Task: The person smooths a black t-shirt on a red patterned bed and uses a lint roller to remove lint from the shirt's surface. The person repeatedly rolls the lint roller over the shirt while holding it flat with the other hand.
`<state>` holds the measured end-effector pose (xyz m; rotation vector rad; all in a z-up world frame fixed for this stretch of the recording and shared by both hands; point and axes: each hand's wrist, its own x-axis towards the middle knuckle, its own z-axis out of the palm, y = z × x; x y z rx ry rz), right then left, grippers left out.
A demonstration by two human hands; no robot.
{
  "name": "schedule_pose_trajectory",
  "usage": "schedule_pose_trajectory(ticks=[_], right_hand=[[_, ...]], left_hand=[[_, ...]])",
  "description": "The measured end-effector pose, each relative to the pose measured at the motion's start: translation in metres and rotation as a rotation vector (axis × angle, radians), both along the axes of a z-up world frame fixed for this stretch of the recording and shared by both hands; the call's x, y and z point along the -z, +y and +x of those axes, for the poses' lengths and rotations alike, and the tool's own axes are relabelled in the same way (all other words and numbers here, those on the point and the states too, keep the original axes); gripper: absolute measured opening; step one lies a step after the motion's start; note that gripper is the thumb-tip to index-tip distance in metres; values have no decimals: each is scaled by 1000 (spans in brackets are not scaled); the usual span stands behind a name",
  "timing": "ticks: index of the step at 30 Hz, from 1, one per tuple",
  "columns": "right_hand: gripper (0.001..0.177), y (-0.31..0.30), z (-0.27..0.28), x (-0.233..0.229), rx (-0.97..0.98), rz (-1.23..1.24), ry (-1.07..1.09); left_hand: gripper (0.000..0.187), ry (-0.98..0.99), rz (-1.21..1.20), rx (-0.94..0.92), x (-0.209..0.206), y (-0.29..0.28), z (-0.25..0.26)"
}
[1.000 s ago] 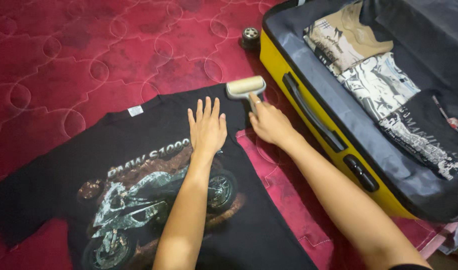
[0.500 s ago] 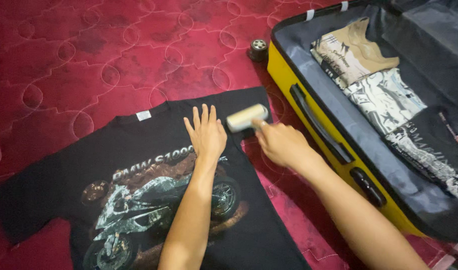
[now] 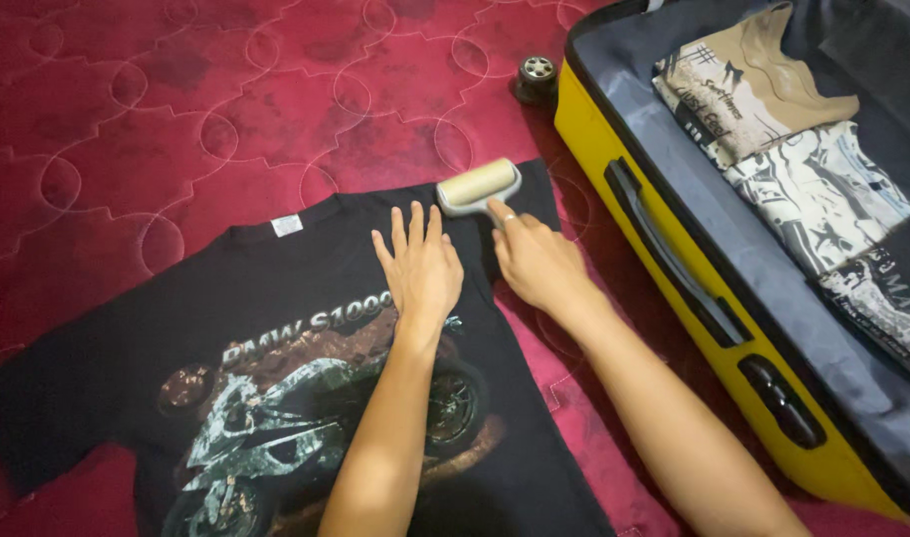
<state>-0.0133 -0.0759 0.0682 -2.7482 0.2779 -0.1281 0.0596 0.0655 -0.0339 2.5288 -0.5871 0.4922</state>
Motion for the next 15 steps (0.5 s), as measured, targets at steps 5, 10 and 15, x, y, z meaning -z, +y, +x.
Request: schedule_pose_trajectory(ticks=[5,10,15], right_hand=[[43,-11,-51,-68,-7,-116,324],[44,-10,-41,-52,-5,-116,320],[48,-8,-15,-4,-31,-3,8]], left_hand=[[52,17,7,3,-7,-1,-2],[52,17,41,2,-4,-2,-3],[50,7,41,-4,-6,0,-2]])
